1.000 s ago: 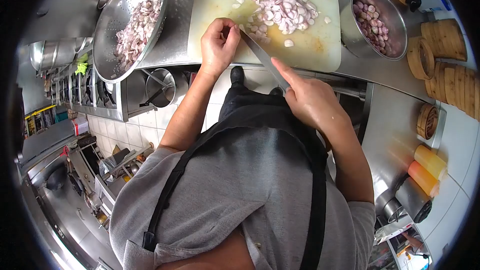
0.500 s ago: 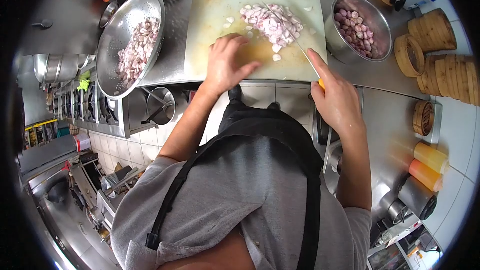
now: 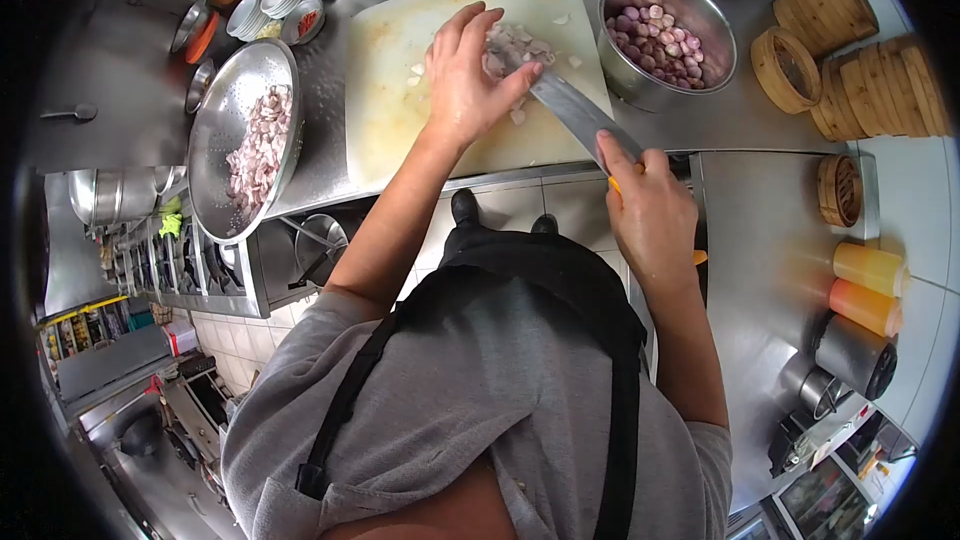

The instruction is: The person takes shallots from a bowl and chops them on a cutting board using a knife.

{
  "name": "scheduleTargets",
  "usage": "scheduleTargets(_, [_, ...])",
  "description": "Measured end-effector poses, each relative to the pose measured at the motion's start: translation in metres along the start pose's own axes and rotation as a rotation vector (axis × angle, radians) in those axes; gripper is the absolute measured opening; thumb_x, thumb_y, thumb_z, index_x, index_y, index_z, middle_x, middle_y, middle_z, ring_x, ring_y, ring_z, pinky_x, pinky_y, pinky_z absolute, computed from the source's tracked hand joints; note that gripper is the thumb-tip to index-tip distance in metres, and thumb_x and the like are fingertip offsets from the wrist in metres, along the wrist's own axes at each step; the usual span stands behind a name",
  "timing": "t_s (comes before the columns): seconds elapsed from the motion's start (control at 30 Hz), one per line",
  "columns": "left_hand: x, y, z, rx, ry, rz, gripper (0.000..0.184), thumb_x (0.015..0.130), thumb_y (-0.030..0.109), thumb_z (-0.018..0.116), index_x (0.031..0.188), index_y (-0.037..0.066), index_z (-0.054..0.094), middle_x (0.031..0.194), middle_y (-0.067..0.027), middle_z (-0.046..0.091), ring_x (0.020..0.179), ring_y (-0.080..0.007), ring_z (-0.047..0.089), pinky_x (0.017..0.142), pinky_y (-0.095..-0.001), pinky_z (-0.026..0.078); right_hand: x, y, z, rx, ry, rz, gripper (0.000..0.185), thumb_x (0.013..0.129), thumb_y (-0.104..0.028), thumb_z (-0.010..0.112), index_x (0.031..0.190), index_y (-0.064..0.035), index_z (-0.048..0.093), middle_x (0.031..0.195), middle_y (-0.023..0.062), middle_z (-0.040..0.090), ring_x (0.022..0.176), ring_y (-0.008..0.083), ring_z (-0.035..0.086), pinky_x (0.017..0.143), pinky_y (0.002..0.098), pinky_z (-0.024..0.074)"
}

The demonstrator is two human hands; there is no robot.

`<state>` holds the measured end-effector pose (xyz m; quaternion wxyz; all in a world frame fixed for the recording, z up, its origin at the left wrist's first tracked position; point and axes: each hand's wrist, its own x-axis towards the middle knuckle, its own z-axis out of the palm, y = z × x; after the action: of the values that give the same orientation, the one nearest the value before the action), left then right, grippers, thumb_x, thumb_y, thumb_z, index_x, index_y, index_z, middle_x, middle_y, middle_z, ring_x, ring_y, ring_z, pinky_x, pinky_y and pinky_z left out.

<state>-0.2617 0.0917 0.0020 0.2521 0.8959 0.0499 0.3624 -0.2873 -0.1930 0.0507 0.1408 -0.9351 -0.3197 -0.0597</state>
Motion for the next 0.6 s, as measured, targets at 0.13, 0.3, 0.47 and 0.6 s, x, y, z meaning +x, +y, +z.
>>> scheduleTargets(0.13, [0.01, -0.027, 0.02, 0.053, 0.014, -0.043, 0.069, 0.083, 0.036, 0.087, 0.142, 0.009, 0.063, 0.151, -0.017, 0.058, 0.142, -0.0383, 0.051, 0.117, -0.0538, 0.038, -0.011, 0.007, 0.0, 0.056, 0.038, 0.008, 0.063, 0.086, -0.007, 0.076, 0.146, -0.0234, 0.067, 0.102, 0.0112, 0.061, 0.08, 0.0287, 0.071, 0.071, 0.0428, 0.0591])
scheduleTargets(0.3, [0.044, -0.032, 0.018, 0.088, 0.077, -0.042, 0.057, 0.086, 0.024, 0.084, 0.137, 0.007, 0.065, 0.146, -0.0173, 0.061, 0.136, -0.0387, 0.056, 0.114, -0.0515, 0.043, -0.037, 0.021, -0.003, 0.164, 0.012, 0.162, 0.06, 0.087, -0.009, 0.075, 0.145, -0.0243, 0.068, 0.102, 0.01, 0.064, 0.082, 0.0297, 0.072, 0.071, 0.043, 0.0592])
scheduleTargets(0.47, [0.093, 0.032, 0.038, -0.166, -0.034, 0.231, 0.038, 0.091, 0.022, 0.083, 0.124, 0.007, 0.073, 0.119, -0.0156, 0.074, 0.113, -0.0374, 0.069, 0.099, -0.0455, 0.055, -0.066, 0.024, -0.005, 0.215, -0.032, 0.276, 0.057, 0.09, -0.014, 0.074, 0.145, -0.0259, 0.067, 0.104, 0.0092, 0.067, 0.085, 0.0312, 0.073, 0.074, 0.0452, 0.0596])
scheduleTargets(0.6, [0.117, 0.07, 0.076, -0.085, -0.431, 0.366, 0.031, 0.091, 0.022, 0.079, 0.121, 0.012, 0.076, 0.115, -0.0155, 0.077, 0.106, -0.0345, 0.074, 0.095, -0.0456, 0.058, -0.088, 0.02, -0.006, 0.229, -0.054, 0.333, 0.055, 0.092, -0.017, 0.072, 0.146, -0.0267, 0.065, 0.106, 0.0094, 0.068, 0.088, 0.0319, 0.074, 0.076, 0.0462, 0.0598])
